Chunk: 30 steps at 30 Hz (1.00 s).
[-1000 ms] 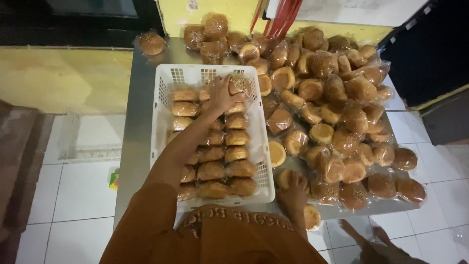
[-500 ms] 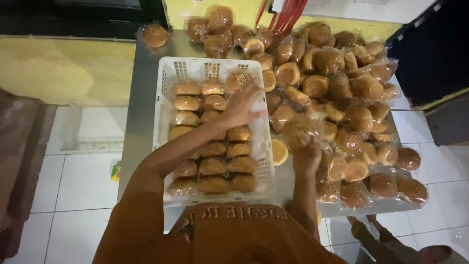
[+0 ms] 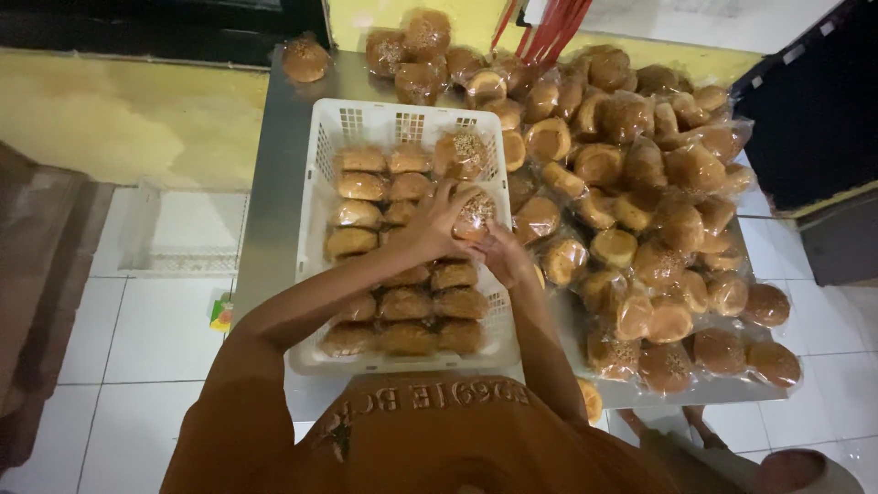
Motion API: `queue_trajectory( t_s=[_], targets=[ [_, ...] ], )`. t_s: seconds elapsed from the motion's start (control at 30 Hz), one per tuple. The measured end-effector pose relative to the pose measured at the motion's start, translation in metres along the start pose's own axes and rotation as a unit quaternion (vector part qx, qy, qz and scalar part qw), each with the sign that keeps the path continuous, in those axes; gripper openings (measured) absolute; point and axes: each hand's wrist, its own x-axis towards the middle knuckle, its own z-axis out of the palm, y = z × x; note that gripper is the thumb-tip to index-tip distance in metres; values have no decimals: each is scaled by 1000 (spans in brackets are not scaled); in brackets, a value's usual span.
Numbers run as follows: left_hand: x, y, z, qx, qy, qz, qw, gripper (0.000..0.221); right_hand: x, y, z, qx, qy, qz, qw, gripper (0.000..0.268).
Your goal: The person arranges packaged buns into a white plastic crate on a metal table by hand.
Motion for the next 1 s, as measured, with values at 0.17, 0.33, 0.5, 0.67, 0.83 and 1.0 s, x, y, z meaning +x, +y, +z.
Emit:
queue_trajectory(
  t_s=[0.17,0.33,0.5,0.67,0.83,1.0],
  targets=[
    [18,-42,17,113,86,69,988,103,-33,-28,33,-224,188,-40,955,66],
    [32,-56,16,88,45,52,994,103,-80,-31,-48,-385,263,-272,842,49],
    [43,-67,25,42,17,26,999,106,-116,-19,-69,-616,362,-134,687,37],
    [55,-90,40,115,59,70,989,108,-115,10,-22,-783,99,-182,587,85],
    [53,-104,50,133,86,124,979,108,-104,57,-70,-843,172,-160,483,81],
    [54,-95,51,182,48,85,978,106,-93,80,-125,-896,251,-129,342,75]
  ],
)
